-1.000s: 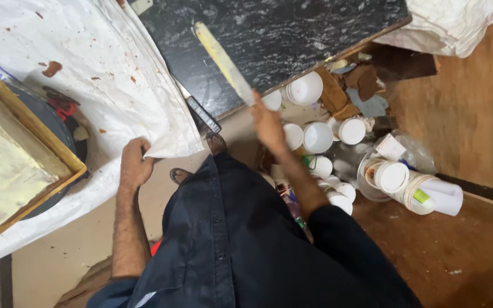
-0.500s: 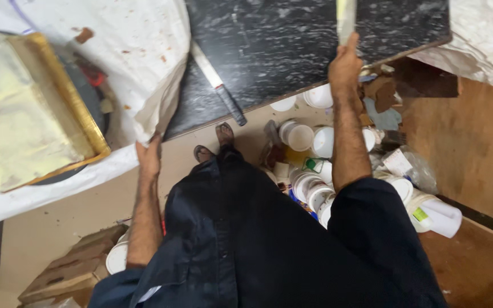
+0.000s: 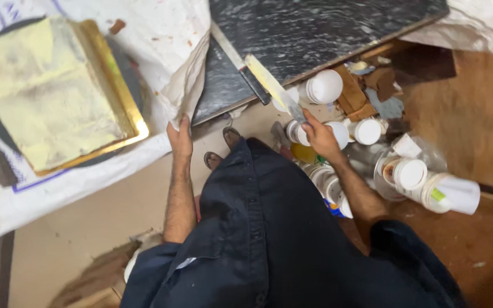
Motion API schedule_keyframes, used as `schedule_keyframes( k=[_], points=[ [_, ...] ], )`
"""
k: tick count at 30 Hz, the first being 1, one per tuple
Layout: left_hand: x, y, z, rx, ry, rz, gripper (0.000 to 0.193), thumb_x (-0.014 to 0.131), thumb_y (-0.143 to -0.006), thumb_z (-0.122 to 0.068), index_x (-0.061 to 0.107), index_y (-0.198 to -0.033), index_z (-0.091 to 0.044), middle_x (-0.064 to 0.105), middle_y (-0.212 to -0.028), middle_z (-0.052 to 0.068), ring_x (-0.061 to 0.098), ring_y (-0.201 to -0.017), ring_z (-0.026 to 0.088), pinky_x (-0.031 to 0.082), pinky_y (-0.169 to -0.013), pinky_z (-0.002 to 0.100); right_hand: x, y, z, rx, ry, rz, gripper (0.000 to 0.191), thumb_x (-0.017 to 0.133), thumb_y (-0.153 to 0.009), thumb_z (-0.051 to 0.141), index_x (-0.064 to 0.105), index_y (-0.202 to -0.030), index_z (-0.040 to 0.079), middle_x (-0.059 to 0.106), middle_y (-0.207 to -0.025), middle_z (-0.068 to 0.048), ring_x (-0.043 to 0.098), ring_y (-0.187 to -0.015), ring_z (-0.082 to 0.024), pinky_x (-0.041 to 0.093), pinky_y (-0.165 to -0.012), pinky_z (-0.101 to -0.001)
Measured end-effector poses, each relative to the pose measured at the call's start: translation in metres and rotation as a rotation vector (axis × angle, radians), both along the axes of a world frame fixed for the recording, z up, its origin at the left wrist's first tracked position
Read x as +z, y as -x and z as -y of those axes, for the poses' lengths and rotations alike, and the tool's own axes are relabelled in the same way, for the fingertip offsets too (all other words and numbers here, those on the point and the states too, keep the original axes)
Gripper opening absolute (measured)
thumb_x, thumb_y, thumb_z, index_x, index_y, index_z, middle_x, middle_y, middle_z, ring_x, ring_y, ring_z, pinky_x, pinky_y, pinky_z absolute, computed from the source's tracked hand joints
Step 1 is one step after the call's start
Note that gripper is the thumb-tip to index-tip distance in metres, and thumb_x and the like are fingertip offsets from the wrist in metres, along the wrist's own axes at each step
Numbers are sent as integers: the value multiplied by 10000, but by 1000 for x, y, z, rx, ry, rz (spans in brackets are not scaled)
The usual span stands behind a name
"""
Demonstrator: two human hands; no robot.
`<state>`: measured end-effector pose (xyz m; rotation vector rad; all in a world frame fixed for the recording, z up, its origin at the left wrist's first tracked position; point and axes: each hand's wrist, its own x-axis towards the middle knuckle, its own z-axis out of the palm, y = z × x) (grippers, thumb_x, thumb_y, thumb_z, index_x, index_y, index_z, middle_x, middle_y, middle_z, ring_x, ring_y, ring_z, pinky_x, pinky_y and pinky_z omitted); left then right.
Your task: The person slices pieces of cake using a knife, applies cream to the top of a square cake slab, and moves several cake sections between different work surfaces.
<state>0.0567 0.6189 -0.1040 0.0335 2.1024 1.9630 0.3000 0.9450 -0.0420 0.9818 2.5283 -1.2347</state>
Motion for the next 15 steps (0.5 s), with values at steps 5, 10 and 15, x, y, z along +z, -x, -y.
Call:
schedule_keyframes(
  k=[5,10,15],
  points=[
    [21,-1,-1,-130,72,-75,284,614,-1005,-189,647,-1201,15,715,-1074,103,640,-1031,184,484,-946,314,21,-9,-79,-253,-95,-193,463,514,-1097,245,492,-1557,202,640,-1127,-132,636,-723,-194,543,-656,-386],
    [30,-7,-18,-134,307,-324,227,747,-909,-160,580,-928,-7,589,-838,112,550,-802,241,464,-762,358,33,58,-130,-239,-916,212,489,614,-981,166,579,-1463,237,626,-1114,-217,666,-936,-380,571,-758,-496],
    [31,-10,-36,-176,580,-509,281,838,-799,-198,577,-834,-101,568,-798,70,533,-823,306,435,-778,450,8,115,-66,-239,-693,134,664,527,-959,49,380,-1580,237,510,-1188,-258,690,-876,-425,575,-728,-503]
  ],
)
